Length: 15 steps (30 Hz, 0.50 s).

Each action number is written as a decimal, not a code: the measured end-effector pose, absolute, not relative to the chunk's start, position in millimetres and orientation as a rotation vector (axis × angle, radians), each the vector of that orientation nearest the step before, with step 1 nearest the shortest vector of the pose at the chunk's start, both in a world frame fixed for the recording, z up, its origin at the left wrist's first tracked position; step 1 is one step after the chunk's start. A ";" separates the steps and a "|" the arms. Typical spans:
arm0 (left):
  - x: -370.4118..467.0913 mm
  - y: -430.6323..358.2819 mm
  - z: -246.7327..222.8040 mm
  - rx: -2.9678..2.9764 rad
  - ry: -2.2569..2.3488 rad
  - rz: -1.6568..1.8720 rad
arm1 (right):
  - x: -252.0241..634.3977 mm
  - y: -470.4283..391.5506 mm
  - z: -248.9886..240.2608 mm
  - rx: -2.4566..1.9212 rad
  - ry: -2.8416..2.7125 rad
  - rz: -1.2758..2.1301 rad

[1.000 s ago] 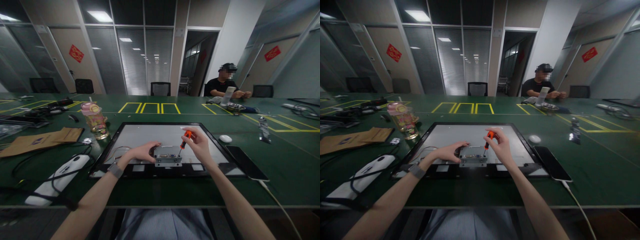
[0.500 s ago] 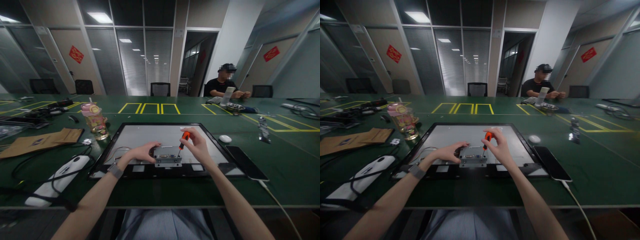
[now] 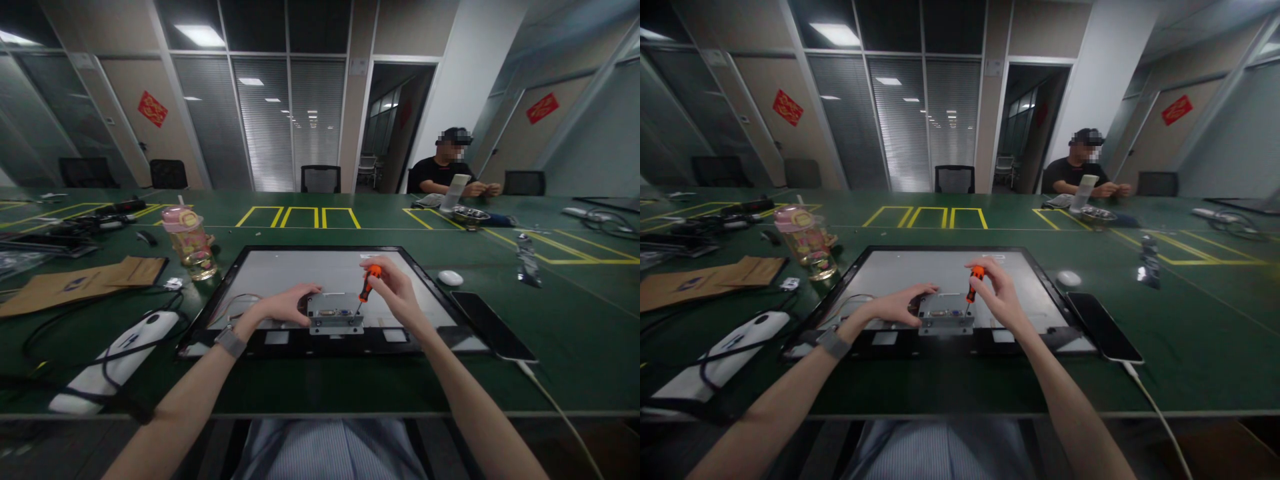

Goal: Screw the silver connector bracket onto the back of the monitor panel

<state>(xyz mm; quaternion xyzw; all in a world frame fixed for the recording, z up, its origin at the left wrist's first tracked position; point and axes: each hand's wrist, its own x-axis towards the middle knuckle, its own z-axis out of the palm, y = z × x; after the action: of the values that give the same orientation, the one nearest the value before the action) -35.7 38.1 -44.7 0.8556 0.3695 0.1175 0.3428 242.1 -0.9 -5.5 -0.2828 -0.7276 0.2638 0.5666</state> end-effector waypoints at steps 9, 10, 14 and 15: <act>-36.2 37.5 -44.5 2.218 0.984 0.283 | 240.2 -1.1 -7.1 -0.623 -1.671 0.801; -36.3 37.6 -44.6 2.217 0.989 0.282 | 240.7 -1.6 -6.4 -0.614 -1.684 0.829; -36.6 38.0 -45.5 2.207 0.969 0.295 | 240.9 -1.5 -4.6 -0.605 -1.719 0.812; -36.7 38.1 -45.8 2.208 0.965 0.299 | 240.4 -1.0 -5.0 -0.609 -1.708 0.782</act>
<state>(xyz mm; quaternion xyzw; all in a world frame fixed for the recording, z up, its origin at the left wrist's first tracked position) -36.7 38.1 -45.8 0.8520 0.3725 0.1154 0.3493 240.4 -1.0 -5.0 -0.2572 -0.7218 0.3304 0.5511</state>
